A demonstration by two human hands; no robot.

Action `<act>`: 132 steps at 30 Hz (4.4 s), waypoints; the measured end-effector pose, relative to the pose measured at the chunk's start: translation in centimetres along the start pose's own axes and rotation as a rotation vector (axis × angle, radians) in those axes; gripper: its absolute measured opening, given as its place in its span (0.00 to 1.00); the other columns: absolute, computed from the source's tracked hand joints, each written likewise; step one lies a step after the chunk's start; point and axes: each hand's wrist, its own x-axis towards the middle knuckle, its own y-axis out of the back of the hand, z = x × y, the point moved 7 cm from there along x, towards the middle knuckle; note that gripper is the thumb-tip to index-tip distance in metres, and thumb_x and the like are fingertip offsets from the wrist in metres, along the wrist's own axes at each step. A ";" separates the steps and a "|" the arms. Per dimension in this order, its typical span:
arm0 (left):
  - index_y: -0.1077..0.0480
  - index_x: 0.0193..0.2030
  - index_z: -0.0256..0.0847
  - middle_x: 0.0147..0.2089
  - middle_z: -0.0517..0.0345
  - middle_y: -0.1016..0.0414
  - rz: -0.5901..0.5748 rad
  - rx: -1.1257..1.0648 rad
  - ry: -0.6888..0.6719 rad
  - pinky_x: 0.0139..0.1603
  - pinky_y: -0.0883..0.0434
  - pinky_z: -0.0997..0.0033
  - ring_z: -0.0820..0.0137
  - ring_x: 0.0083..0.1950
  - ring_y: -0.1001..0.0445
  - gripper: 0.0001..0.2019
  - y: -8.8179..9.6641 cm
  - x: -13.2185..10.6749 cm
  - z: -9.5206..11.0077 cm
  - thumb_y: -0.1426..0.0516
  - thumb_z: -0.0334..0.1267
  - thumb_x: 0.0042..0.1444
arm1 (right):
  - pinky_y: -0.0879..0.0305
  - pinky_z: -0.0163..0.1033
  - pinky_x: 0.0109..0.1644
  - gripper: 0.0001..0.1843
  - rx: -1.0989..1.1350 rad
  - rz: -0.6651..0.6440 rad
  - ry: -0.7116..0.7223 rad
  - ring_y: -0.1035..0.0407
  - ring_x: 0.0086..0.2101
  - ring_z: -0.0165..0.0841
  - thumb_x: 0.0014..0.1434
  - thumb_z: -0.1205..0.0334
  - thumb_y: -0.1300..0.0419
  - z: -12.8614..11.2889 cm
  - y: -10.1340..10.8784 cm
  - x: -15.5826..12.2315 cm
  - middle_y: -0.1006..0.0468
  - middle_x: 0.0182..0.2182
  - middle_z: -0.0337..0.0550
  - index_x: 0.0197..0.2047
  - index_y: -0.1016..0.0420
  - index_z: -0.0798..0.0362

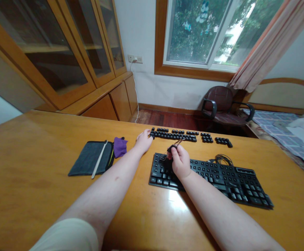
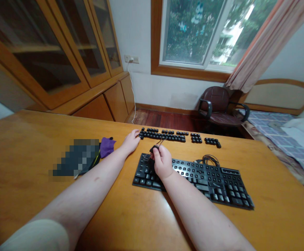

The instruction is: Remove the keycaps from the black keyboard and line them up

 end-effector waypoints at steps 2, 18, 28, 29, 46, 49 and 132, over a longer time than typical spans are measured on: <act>0.39 0.55 0.36 0.55 0.46 0.30 0.001 -0.005 0.005 0.58 0.40 0.65 0.65 0.57 0.33 0.21 0.0 0.0 0.1 0.48 0.32 0.53 | 0.39 0.36 0.28 0.15 0.002 0.001 -0.005 0.36 0.23 0.30 0.63 0.55 0.53 0.1 0.0 0.0 0.31 0.21 0.39 0.30 0.33 0.53; 0.44 0.57 0.37 0.59 0.47 0.34 0.098 -0.127 0.020 0.59 0.39 0.68 0.68 0.60 0.36 0.22 1.4 -0.6 0.3 0.53 0.29 0.53 | 0.40 0.36 0.28 0.15 -0.028 -0.030 -0.008 0.37 0.23 0.30 0.64 0.56 0.54 0.5 -0.3 0.0 0.33 0.20 0.38 0.30 0.34 0.52; 0.33 0.49 0.39 0.50 0.56 0.29 0.075 -0.215 -0.259 0.55 0.33 0.64 0.66 0.50 0.30 0.19 10.3 -6.0 11.1 0.52 0.28 0.51 | 0.40 0.35 0.31 0.13 -0.189 -0.437 -0.011 0.35 0.23 0.29 0.62 0.58 0.51 -2.0 -1.4 1.4 0.32 0.18 0.34 0.30 0.32 0.52; 0.33 0.49 0.39 0.51 0.55 0.29 0.040 -0.151 -0.260 0.57 0.35 0.62 0.65 0.52 0.31 0.19 10.0 -6.8 11.2 0.52 0.28 0.50 | 0.40 0.35 0.32 0.13 -0.227 -0.479 -0.004 0.35 0.23 0.29 0.61 0.59 0.50 -2.3 -1.3 1.5 0.31 0.18 0.35 0.28 0.32 0.52; 0.64 0.67 0.35 0.69 0.35 0.62 -0.580 0.066 -0.420 0.66 0.62 0.44 0.50 0.69 0.65 0.63 -1.0 -13.7 6.2 0.36 0.59 0.29 | 0.34 0.34 0.32 0.11 -0.261 -0.794 -0.183 0.28 0.24 0.29 0.61 0.62 0.50 -0.2 -2.4 0.3 0.24 0.24 0.40 0.34 0.29 0.55; 0.63 0.67 0.35 0.69 0.35 0.62 -0.596 0.090 -0.452 0.65 0.64 0.43 0.50 0.69 0.65 0.61 -1.2 -13.7 6.1 0.36 0.59 0.31 | 0.34 0.33 0.33 0.10 -0.276 -0.822 -0.142 0.28 0.25 0.29 0.61 0.64 0.50 -0.8 -2.5 0.2 0.23 0.25 0.40 0.34 0.28 0.55; 0.51 0.65 0.37 0.68 0.42 0.55 -0.571 0.017 -0.440 0.66 0.54 0.50 0.50 0.69 0.61 0.57 -1.6 -11.8 4.7 0.35 0.60 0.28 | 0.37 0.37 0.37 0.14 -0.438 -0.668 0.179 0.33 0.27 0.32 0.64 0.61 0.53 -1.3 -3.5 -0.8 0.26 0.21 0.41 0.29 0.32 0.53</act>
